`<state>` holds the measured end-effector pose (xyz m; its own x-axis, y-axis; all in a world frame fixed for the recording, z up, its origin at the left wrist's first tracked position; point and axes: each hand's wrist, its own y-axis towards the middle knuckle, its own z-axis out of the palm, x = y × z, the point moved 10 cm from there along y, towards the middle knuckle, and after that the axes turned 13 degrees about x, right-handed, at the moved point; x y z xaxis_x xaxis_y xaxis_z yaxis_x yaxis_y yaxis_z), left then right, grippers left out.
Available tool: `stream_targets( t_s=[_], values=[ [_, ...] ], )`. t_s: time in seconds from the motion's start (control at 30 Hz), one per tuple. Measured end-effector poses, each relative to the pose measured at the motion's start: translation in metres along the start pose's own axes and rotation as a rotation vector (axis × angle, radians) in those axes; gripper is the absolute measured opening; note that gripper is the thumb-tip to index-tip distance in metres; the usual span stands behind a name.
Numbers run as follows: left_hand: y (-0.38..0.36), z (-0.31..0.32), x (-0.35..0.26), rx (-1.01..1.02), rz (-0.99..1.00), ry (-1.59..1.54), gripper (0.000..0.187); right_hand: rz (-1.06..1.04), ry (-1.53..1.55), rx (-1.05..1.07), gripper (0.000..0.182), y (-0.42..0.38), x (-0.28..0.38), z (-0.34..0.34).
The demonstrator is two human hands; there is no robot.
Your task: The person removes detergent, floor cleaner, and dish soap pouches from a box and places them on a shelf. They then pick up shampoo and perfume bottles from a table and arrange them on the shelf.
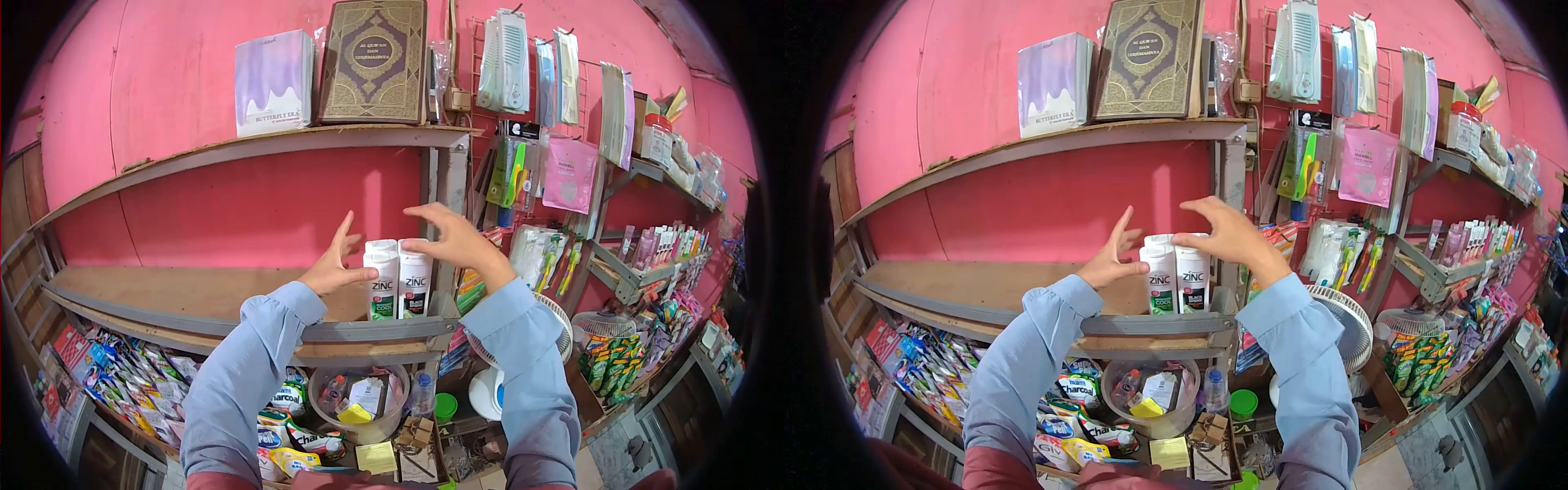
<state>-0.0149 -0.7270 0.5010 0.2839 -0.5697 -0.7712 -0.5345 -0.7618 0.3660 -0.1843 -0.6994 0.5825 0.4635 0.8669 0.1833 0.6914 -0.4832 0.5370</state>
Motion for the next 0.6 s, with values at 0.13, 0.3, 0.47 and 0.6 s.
stream_targets(
  t_s=[0.13, 0.3, 0.47, 0.6],
  values=[
    [-0.044, -0.011, -0.064, -0.211, 0.226, 0.067, 0.106, -0.006, 0.075, -0.157, 0.049, -0.029, 0.027, -0.029],
    [-0.148, 0.025, -0.098, -0.303, 0.553, 0.107, 0.076, 0.069, 0.452, -0.236, 0.042, -0.101, 0.044, -0.018],
    [-0.23, 0.087, -0.029, -0.268, 0.532, 0.032, 0.058, 0.099, 0.807, -0.368, 0.034, -0.177, 0.067, 0.053],
    [-0.297, 0.12, 0.081, -0.272, 0.126, -0.501, 0.037, 0.478, 0.924, -0.409, 0.026, -0.224, 0.104, 0.175]
  ],
)
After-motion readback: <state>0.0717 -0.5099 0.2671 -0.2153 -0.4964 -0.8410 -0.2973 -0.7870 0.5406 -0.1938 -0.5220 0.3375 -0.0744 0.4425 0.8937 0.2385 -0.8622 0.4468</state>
